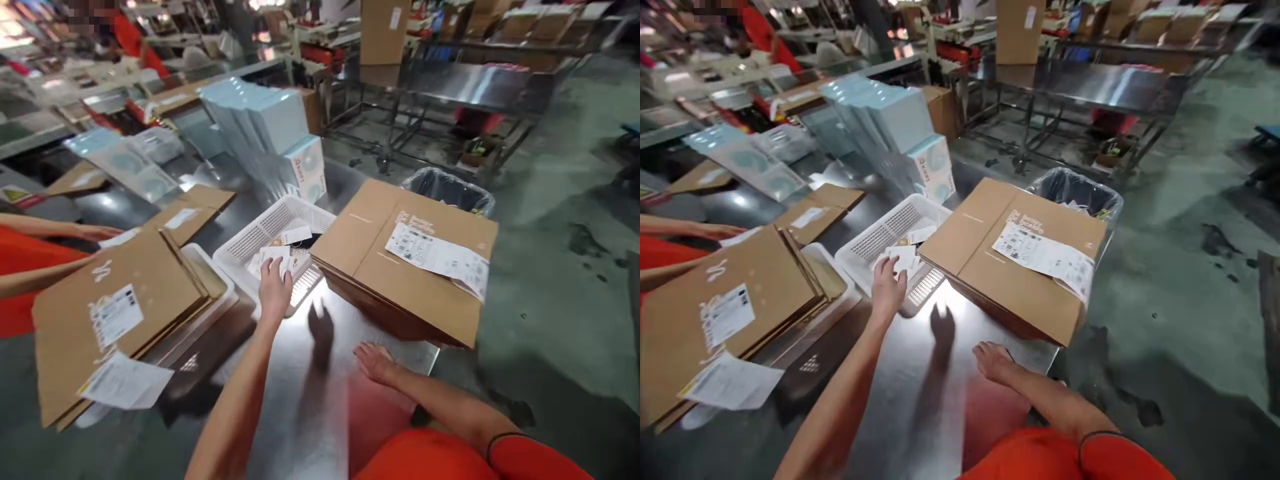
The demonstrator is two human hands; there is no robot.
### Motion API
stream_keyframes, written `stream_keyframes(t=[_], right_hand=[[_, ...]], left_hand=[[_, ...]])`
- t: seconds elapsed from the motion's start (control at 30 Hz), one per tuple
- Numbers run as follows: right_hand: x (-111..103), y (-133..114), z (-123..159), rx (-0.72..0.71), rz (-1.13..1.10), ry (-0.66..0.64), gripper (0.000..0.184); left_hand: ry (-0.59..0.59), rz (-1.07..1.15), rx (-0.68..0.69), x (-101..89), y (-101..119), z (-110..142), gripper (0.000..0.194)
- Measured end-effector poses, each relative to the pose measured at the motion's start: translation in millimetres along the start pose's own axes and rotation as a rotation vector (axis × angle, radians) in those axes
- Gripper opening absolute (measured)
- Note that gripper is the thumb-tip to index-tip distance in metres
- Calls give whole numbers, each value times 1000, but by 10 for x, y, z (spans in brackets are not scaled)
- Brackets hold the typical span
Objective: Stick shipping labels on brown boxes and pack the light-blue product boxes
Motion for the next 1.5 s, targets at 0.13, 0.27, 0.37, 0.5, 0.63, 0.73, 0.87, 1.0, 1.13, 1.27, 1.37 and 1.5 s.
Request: stream_keyframes(t=[0.13,0.27,0.37,0.5,0.63,0.73,0.87,1.0,1.13,1.27,1.37,1.5], right_hand=[[-786,-356,460,-114,-196,-113,26],[-2369,-587,1368,-515,-761,-426,30],[-3612,82,1518,-347,-823,-144,31],[-4454,1159,969,-295,-665,308,43],[-4277,1385,179,-534,-387,126,38],[-4072,1305,-107,-664,-272,10,29],[-3966,1230,-270,-684,-85,9,28],[-3954,1194,-316,-676,23,46,36],[-3946,1160,-345,-707,39,23,37],[-3925,1147,-367,-761,46,-46,35],[-3918,1143,-354,-803,51,-81,30],[-3937,1133,-362,-812,60,-61,37]], left_hand=[[69,291,70,-25,387,1132,25],[-249,549,-94,370,856,2418,20],[-628,741,-125,845,1510,3116,23],[-401,930,-304,1430,2268,3262,42],[232,1152,-453,1826,2767,3010,52],[504,1209,-487,1890,3030,2831,50],[537,1232,-534,1764,3274,2695,51],[419,1361,-626,1763,3454,2622,57],[377,1494,-691,1920,3583,2552,53],[493,1475,-641,1981,3628,2594,49],[721,1421,-560,1888,3572,2692,46],[995,1448,-548,1829,3426,2734,47]])
Point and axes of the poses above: each hand's wrist, its own z-axis away from the middle knuckle, its own x-axis out of the palm, y = z × x, the point moved 6 cm from there along -z, towards the middle knuckle, and after that the axes turned 4 degrees about z, right-handed, at the moved point
